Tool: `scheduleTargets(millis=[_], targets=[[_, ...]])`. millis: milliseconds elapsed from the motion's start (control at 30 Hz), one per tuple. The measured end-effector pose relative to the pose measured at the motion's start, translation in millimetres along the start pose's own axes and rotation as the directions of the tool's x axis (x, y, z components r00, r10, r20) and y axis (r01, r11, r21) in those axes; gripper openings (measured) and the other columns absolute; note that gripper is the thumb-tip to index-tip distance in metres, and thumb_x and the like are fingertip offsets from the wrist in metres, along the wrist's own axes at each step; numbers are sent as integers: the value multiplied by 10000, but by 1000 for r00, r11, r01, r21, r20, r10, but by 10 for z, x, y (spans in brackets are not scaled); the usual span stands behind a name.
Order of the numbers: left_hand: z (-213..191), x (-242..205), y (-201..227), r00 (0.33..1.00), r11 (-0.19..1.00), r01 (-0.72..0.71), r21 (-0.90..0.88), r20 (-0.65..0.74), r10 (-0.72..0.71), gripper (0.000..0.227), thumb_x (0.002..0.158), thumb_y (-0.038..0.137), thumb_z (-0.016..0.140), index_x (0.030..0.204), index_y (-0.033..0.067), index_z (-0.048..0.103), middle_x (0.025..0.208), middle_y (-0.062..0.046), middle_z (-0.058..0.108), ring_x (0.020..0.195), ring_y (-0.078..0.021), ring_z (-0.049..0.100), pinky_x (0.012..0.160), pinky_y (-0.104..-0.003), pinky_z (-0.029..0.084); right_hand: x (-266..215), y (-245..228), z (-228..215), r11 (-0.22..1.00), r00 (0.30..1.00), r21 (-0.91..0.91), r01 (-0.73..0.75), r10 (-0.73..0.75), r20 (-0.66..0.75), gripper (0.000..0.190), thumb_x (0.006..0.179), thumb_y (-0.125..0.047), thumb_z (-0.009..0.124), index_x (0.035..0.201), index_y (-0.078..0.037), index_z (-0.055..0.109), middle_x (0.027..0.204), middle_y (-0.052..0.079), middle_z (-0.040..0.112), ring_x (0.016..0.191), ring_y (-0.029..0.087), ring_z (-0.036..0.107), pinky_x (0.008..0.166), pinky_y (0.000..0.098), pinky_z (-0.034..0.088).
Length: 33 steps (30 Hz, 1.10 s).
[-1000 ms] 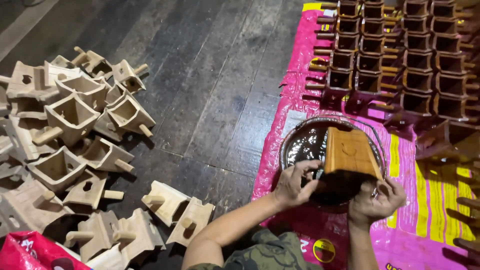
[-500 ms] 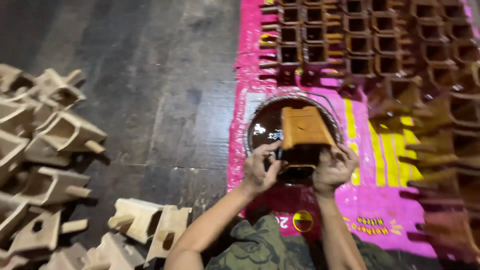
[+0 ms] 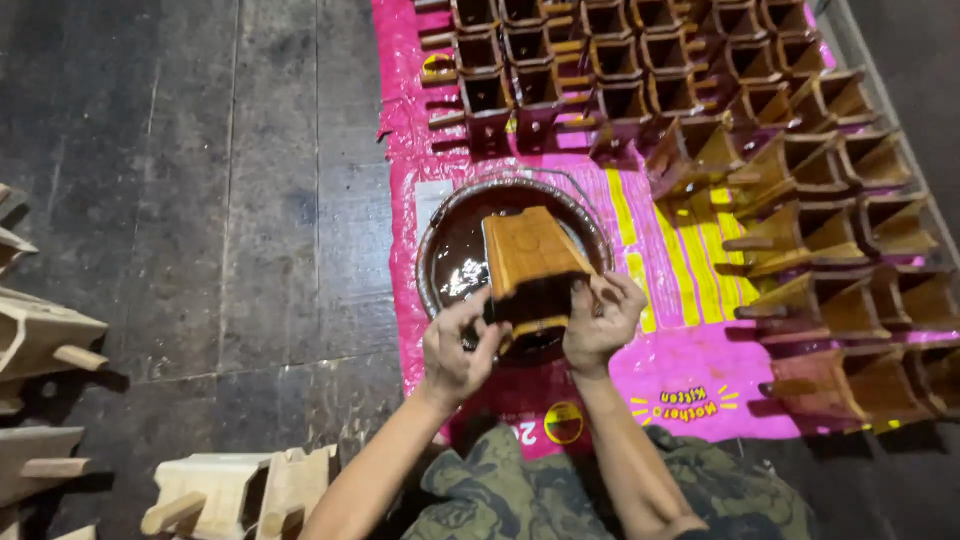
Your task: Dipping wooden components into a bucket of stain and arranging them on a mat to dry.
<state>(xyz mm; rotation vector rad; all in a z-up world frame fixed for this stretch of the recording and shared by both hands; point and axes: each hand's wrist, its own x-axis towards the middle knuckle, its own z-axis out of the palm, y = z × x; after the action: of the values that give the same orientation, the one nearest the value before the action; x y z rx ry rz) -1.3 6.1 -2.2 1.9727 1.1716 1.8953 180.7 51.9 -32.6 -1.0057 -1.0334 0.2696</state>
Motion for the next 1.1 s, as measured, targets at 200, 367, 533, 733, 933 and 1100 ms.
scheduleTargets(millis=[200, 367, 533, 733, 933, 1100], targets=[[-79, 86, 113, 998, 993, -65, 100, 24, 63, 322, 849, 21, 711, 1124, 56, 546, 1124, -139, 776, 549, -179, 646, 549, -295, 492, -78, 287, -184, 997, 1000, -70, 30, -31, -6, 516, 917, -371, 798, 1149, 33, 576, 1038, 140, 599, 839, 237, 712, 778, 333, 598], [-30, 40, -18, 1000, 998, -1, 60, -5, 1, 343, 830, 34, 761, 1115, 29, 570, 894, -136, 754, 487, -237, 604, 496, -329, 484, -64, 274, -44, 999, 999, 8, 44, -44, -22, 487, 825, -331, 869, 1096, 0, 637, 1115, 82, 502, 888, 253, 733, 845, 374, 606], [-4, 67, -38, 1000, 999, -7, 53, -5, 7, 351, 836, 68, 759, 1151, 23, 613, 760, -121, 716, 480, -261, 593, 483, -328, 498, -23, 298, 7, 1000, 999, 12, 2, -1, -41, 425, 863, -225, 883, 1113, 4, 627, 1128, 85, 450, 912, 239, 689, 882, 389, 597], [-10, -137, -178, 1000, 996, -13, 90, 15, 12, 342, 872, 120, 739, 1160, 35, 573, 1073, -147, 777, 558, -192, 635, 534, -293, 533, -125, 374, -99, 1000, 1000, -19, 16, -15, 26, 453, 842, -232, 895, 1119, 12, 633, 1153, 103, 430, 931, 262, 693, 877, 400, 596], [42, -83, -58, 997, 997, 73, 32, -15, -73, 362, 887, 101, 754, 1138, -6, 517, 1141, -197, 765, 547, -185, 665, 509, -261, 553, -80, 282, -42, 999, 998, -14, 35, -34, 57, 417, 833, -157, 898, 1110, 26, 645, 1121, 102, 449, 879, 239, 694, 864, 369, 586], [29, -116, -38, 997, 996, 72, -60, -35, -75, 354, 900, 55, 699, 1152, 0, 457, 1201, -210, 753, 513, -166, 631, 499, -263, 532, 53, 7, -64, 997, 996, -16, 70, -69, 62, 511, 853, -283, 877, 1160, 40, 627, 1054, 99, 471, 824, 189, 652, 820, 325, 582]])
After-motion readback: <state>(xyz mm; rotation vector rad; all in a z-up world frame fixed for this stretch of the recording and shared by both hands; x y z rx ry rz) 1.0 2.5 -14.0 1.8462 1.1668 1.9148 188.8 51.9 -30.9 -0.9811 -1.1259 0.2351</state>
